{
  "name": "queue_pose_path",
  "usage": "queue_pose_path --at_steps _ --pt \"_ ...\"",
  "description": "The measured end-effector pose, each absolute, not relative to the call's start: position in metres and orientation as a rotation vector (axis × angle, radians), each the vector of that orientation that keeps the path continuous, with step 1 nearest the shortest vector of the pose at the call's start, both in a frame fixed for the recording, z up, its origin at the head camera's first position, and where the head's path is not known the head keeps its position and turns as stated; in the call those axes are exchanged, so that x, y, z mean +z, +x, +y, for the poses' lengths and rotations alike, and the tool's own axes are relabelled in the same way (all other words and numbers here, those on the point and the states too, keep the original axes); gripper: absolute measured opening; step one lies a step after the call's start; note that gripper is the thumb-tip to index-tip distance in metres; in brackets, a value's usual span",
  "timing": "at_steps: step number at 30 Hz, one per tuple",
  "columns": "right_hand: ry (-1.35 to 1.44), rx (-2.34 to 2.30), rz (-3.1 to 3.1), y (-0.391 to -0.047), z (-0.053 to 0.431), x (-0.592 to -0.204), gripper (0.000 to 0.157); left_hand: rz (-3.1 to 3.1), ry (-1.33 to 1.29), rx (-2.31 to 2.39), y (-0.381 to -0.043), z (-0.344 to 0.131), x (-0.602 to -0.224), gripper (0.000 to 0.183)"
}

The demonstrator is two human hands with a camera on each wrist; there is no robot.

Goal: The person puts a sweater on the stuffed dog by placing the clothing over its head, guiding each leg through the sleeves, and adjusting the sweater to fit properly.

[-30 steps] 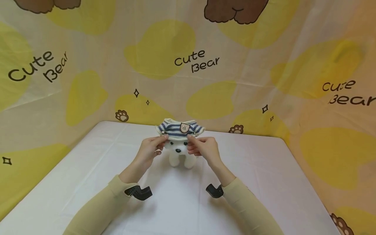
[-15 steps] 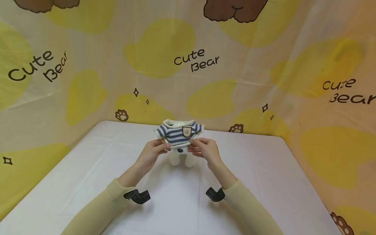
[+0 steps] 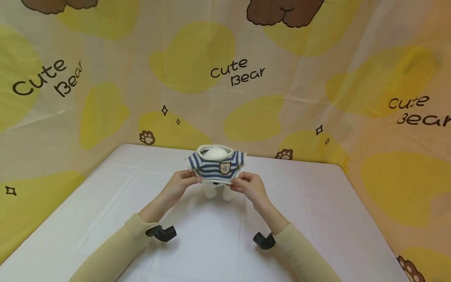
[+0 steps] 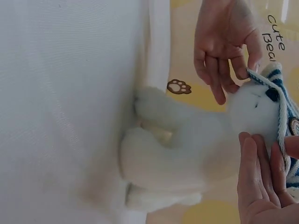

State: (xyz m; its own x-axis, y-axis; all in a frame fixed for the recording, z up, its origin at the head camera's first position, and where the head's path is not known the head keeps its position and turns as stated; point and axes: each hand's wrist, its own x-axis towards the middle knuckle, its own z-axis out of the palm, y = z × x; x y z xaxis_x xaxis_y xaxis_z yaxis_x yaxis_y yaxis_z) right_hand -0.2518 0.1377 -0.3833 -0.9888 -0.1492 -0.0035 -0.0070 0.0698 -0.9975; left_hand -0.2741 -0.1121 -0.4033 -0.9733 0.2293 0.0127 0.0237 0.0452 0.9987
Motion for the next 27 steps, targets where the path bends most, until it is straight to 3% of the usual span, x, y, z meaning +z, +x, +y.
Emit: queue_pose_path --at_steps 5,12,20,27 --pt "-0.211 -2.11 2.165 -0.251 0.142 -0.388 0.008 2.081 0.313 2.077 -0.275 -0.114 -0.407 0.03" --pt "-0.157 -2.165 2.141 -0.251 0.141 -0.394 0.011 2.125 0.387 2.07 -0.273 -0.116 -0.412 0.013" --pt "-0.121 -2.224 1.985 -0.249 0.14 -0.399 0.011 2.179 0.318 2.044 -0.27 -0.114 -0.413 0.027" --pt "-0.141 -2.232 1.89 -0.246 0.138 -0.398 0.028 1.905 0.165 2.135 -0.262 -0.103 -0.412 0.042"
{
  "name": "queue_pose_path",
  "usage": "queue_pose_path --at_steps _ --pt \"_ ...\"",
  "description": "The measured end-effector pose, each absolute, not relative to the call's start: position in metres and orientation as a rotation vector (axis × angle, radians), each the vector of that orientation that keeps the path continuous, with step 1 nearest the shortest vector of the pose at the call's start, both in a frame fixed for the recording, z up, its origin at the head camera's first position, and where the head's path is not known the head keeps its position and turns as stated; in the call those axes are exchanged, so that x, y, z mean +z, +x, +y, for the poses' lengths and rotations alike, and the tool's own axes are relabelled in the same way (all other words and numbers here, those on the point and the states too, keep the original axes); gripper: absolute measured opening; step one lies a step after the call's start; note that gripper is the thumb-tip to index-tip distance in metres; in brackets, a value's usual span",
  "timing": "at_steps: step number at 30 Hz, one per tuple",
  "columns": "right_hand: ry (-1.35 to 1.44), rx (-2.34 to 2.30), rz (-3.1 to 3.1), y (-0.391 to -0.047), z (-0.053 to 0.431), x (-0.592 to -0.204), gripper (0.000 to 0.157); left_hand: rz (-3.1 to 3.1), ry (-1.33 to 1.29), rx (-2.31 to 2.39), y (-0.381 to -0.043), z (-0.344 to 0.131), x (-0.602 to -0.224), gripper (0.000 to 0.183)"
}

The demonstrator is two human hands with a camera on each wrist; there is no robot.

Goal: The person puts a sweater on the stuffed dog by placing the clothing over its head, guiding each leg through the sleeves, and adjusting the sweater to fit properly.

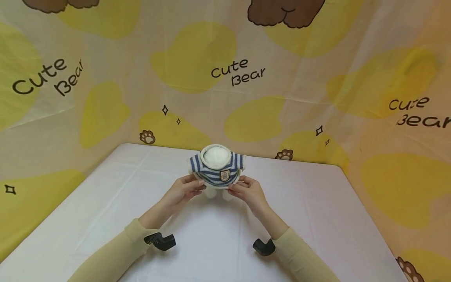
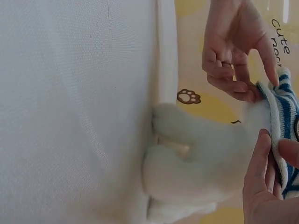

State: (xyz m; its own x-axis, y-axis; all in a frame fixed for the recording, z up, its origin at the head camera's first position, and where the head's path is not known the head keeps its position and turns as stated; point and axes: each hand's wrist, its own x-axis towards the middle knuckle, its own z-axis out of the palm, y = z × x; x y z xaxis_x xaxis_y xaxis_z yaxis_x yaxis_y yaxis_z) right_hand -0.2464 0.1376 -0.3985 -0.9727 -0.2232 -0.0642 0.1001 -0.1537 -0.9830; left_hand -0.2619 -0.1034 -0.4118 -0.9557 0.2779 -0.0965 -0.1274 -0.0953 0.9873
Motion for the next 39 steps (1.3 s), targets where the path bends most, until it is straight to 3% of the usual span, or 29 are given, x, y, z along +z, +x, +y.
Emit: queue_pose_path --at_steps 13,22,32,39 --pt "-0.186 -2.254 1.909 -0.242 0.135 -0.396 0.021 1.915 0.128 2.301 -0.256 -0.095 -0.412 0.038" --pt "-0.161 -2.132 2.039 -0.247 0.14 -0.402 0.023 2.14 0.238 2.144 -0.261 -0.1 -0.416 0.037" --pt "-0.129 -1.918 2.166 -0.248 0.145 -0.399 0.033 2.223 0.185 2.019 -0.273 -0.107 -0.429 0.034" --pt "-0.176 -1.779 2.684 -0.248 0.157 -0.377 0.027 2.454 0.069 2.257 -0.269 -0.12 -0.402 0.024"
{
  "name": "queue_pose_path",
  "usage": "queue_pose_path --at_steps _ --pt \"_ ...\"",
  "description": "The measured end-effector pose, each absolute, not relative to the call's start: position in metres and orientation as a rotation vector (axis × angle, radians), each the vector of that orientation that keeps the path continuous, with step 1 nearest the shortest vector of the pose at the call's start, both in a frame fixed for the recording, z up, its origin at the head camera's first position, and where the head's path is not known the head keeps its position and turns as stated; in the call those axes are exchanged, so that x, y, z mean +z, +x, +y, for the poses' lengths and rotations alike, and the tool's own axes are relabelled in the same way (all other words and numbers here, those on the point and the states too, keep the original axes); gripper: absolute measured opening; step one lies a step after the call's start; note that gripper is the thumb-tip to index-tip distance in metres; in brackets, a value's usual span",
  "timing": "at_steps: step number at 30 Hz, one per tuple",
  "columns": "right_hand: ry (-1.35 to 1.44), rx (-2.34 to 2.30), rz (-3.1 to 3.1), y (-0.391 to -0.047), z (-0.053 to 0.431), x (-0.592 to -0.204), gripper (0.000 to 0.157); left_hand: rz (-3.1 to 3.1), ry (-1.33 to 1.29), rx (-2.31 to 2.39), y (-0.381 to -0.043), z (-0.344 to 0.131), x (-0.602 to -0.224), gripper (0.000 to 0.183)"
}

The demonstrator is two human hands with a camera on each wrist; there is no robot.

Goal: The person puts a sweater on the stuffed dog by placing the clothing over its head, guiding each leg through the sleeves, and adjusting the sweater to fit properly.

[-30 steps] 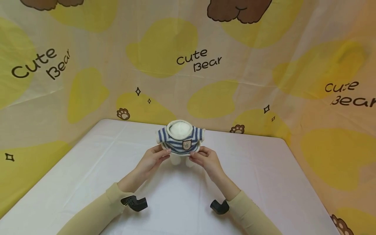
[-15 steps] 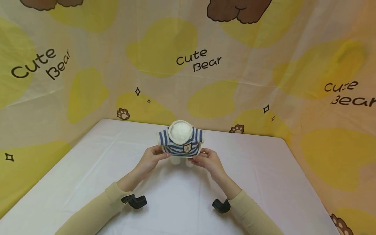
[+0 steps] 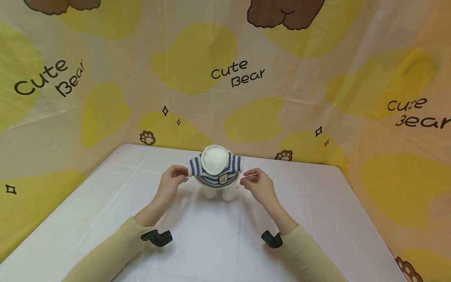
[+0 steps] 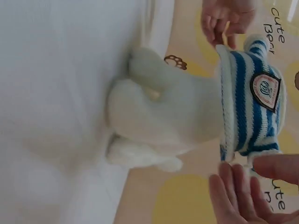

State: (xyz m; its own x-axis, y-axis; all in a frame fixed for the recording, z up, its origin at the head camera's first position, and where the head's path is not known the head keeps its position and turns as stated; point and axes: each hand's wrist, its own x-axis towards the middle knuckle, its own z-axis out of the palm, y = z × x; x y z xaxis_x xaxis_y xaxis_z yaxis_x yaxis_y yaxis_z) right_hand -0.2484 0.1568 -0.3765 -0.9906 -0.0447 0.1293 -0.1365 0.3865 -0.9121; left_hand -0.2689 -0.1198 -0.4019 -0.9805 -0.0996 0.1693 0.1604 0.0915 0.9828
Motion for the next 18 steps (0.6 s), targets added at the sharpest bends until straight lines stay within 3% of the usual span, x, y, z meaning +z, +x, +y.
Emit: queue_pose_path --at_steps 4,10,18 --pt "0.26 1.374 -2.304 -0.251 0.157 -0.356 0.022 -1.98 -0.304 -1.648 -0.268 -0.121 -0.378 0.017" --pt "0.646 1.304 -2.134 -0.267 0.14 -0.337 0.019 -1.999 -0.761 -1.348 -0.277 -0.107 -0.352 0.024" --pt "0.839 1.09 -2.263 -0.284 0.123 -0.338 0.027 -2.159 -0.881 -1.264 -0.289 -0.098 -0.357 0.031"
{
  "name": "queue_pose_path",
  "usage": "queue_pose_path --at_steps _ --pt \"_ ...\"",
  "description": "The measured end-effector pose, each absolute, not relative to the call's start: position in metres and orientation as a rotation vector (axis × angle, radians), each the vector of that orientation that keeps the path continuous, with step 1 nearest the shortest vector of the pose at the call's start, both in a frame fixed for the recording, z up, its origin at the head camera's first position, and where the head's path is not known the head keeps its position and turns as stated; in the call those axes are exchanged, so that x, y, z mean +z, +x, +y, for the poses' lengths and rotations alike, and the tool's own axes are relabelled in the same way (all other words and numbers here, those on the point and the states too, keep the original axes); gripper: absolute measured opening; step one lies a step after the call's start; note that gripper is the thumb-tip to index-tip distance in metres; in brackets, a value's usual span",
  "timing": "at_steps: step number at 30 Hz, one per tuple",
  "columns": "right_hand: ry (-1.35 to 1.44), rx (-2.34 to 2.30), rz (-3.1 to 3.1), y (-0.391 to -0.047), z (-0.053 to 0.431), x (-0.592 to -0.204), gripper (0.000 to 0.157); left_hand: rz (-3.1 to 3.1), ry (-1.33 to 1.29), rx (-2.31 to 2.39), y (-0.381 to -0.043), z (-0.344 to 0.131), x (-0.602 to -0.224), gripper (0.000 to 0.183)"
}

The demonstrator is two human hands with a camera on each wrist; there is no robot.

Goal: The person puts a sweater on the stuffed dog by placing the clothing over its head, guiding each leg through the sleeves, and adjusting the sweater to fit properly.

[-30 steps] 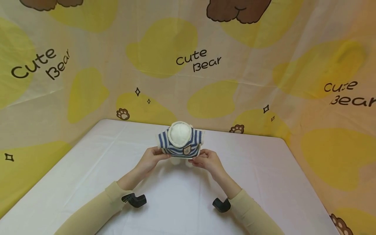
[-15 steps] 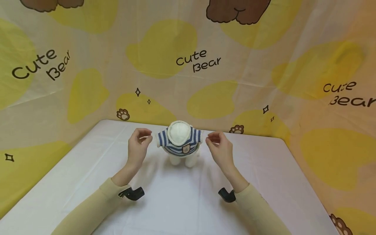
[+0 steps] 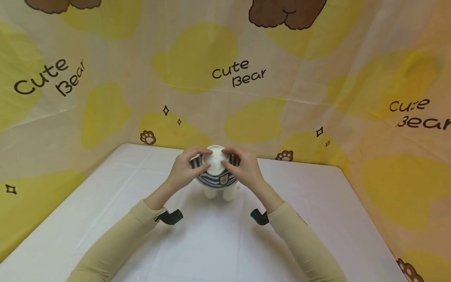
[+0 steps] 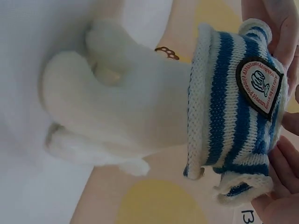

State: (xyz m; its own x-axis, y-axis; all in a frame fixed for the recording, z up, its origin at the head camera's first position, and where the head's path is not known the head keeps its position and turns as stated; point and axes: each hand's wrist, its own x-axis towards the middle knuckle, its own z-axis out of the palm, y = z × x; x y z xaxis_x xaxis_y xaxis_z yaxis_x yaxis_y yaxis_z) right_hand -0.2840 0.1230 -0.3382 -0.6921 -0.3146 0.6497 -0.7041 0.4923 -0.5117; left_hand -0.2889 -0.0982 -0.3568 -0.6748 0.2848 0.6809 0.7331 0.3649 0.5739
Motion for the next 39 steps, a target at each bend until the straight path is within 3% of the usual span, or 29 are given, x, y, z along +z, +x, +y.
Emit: queue_pose_path --at_steps 17,39 --pt "0.883 0.939 -2.415 -0.289 0.14 -0.343 0.038 -2.368 -0.698 -1.301 -0.292 -0.098 -0.368 0.044" --pt "0.797 1.423 -2.506 -0.298 0.158 -0.373 0.034 -2.484 -0.628 -1.426 -0.294 -0.098 -0.387 0.049"
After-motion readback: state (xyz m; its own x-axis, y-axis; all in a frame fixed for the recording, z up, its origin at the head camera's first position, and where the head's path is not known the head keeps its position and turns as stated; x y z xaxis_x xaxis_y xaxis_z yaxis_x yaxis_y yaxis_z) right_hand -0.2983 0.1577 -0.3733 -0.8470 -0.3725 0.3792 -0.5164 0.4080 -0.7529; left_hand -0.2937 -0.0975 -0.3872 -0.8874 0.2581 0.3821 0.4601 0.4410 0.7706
